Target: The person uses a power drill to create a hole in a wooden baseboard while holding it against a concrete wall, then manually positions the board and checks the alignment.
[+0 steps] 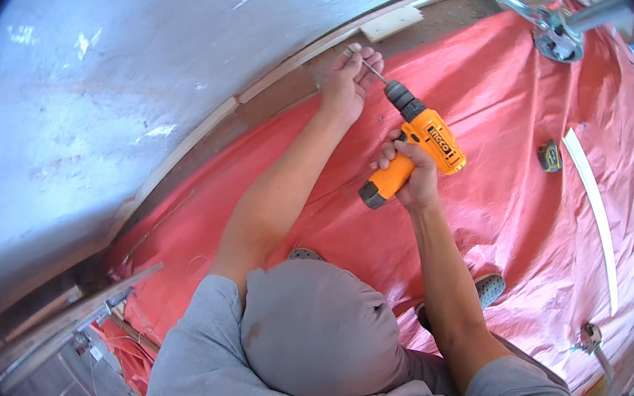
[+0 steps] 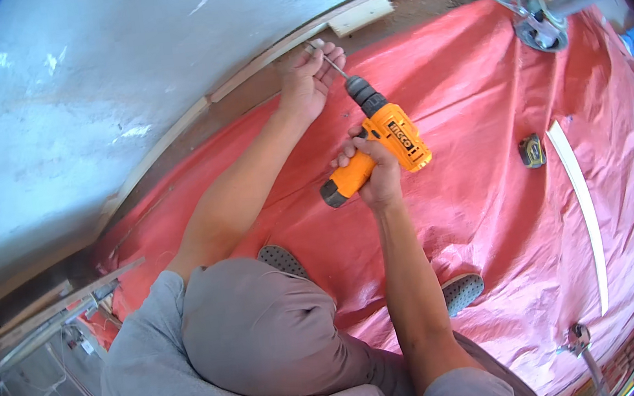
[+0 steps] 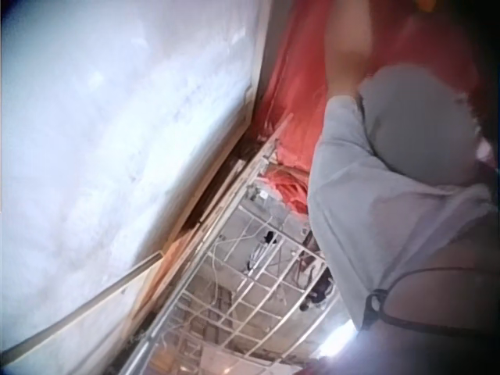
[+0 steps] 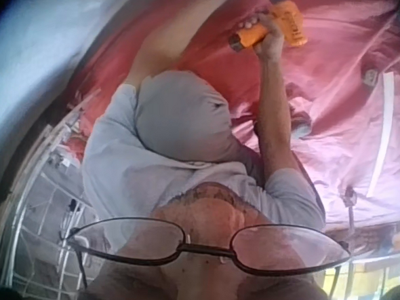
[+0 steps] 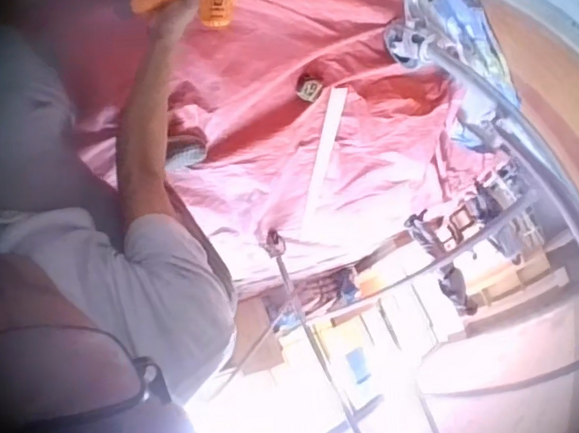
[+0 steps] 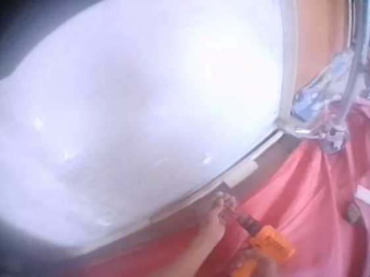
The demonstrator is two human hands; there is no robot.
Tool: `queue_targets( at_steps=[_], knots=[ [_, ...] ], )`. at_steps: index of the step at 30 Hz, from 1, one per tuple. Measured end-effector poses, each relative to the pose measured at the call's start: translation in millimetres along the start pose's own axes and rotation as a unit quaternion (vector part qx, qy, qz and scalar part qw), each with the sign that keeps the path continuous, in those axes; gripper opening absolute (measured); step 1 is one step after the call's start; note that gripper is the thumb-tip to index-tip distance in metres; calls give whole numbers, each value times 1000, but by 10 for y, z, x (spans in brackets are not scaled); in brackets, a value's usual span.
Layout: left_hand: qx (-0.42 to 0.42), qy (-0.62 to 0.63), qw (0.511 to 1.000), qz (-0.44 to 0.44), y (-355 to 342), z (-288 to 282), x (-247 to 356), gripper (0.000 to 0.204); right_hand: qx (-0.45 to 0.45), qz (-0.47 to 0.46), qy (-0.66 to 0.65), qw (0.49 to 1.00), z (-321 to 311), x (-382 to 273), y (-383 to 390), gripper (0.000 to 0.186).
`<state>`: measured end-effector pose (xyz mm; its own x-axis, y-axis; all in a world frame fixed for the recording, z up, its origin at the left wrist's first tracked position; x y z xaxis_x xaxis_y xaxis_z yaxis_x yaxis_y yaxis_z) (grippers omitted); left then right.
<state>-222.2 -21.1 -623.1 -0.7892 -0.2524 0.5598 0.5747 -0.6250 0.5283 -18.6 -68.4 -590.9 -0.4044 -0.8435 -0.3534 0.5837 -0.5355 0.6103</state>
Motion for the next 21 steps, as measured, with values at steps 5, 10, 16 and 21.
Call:
queue_targets(
  at_steps=[5, 10, 16, 21],
  knots=[
    [-32, -45, 998, 18, 109, 267, 79, 21, -35, -3, -69, 997, 6, -37, 7, 24],
    [-41, -371, 912, 170, -54, 349, 269, 32, -43, -23, -86, 995, -81, -379, 26, 24],
    [-106, -769, 353, 523, -514, 488, 425, 60, -48, -81, -81, 992, -36, -677, 51, 25],
    [-106, -805, 312, 494, -739, 628, 206, 67, -36, -90, -58, 994, -85, -731, 114, 27]
  ],
)
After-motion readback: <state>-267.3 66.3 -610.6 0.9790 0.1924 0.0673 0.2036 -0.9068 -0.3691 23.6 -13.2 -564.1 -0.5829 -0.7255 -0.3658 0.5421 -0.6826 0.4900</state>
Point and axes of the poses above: each hand's wrist, its own y-axis away from the middle knuckle, its own z-axis out of the palm, x = y × z, the point moved 6 cm from there along -y, towards the middle knuckle, and after that the axes turned 11 degrees about x, right-handed, at the moved point
